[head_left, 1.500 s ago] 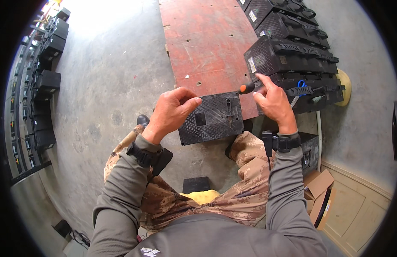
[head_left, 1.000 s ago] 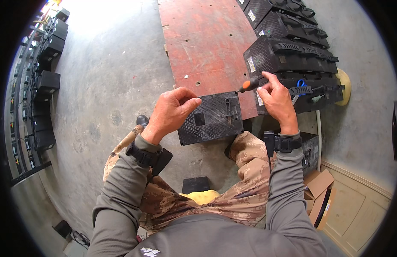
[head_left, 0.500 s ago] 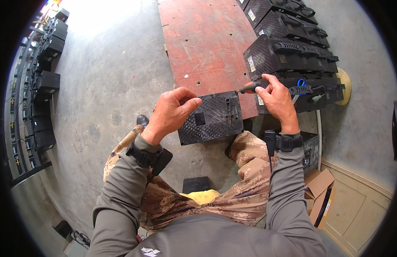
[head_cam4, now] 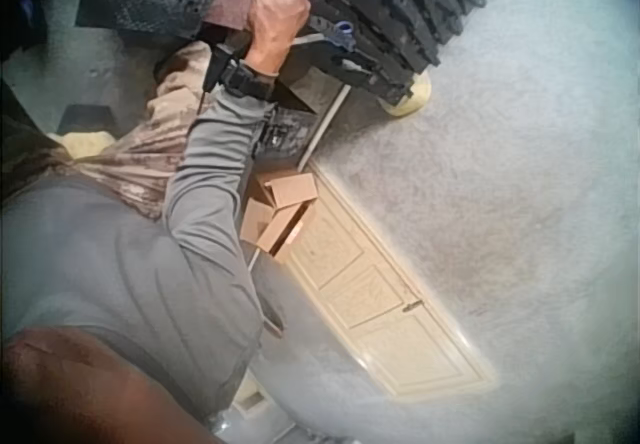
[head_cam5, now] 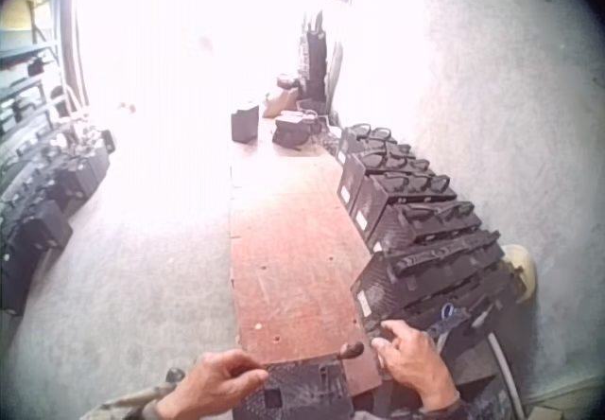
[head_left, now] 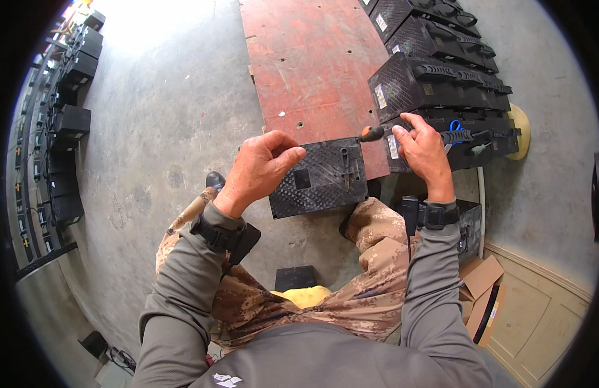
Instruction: Use a screwdriver to unscrew or tighten components on a battery casing.
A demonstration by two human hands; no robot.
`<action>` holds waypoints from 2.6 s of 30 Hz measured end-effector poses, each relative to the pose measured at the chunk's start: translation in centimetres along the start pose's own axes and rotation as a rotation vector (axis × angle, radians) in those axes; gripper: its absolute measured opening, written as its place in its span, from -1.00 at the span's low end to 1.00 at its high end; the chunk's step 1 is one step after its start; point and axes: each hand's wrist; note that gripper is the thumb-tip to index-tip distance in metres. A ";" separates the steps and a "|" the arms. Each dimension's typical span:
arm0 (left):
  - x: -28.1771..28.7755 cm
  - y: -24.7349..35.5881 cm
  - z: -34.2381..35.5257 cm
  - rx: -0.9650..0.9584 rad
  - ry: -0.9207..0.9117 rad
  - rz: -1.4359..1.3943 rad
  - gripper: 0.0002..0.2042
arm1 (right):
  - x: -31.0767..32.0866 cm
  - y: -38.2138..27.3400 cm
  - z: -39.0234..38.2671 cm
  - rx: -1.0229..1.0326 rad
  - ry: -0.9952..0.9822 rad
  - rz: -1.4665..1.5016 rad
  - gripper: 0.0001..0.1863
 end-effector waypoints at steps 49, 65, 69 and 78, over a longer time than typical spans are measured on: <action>-0.1 0.4 0.3 0.002 -0.005 -0.034 -0.83 | -1.6 2.9 1.0 0.133 0.162 0.182 -0.45; -0.1 0.3 0.3 -0.007 -0.006 -0.049 -0.84 | -1.8 2.6 0.7 0.185 0.169 0.249 -0.28; -0.1 0.0 0.4 0.007 -0.003 -0.052 -0.85 | -2.4 1.4 0.3 0.358 0.001 0.217 -0.13; 0.0 0.0 0.3 -0.009 0.009 -0.067 -0.83 | -1.1 3.5 0.2 0.016 -0.042 0.207 -0.10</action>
Point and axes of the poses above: each hand's wrist, its own z-axis towards the middle knuckle, its own x-axis out of the back of the hand, y = z × x, and after that the axes turned 2 degrees about y, right-handed
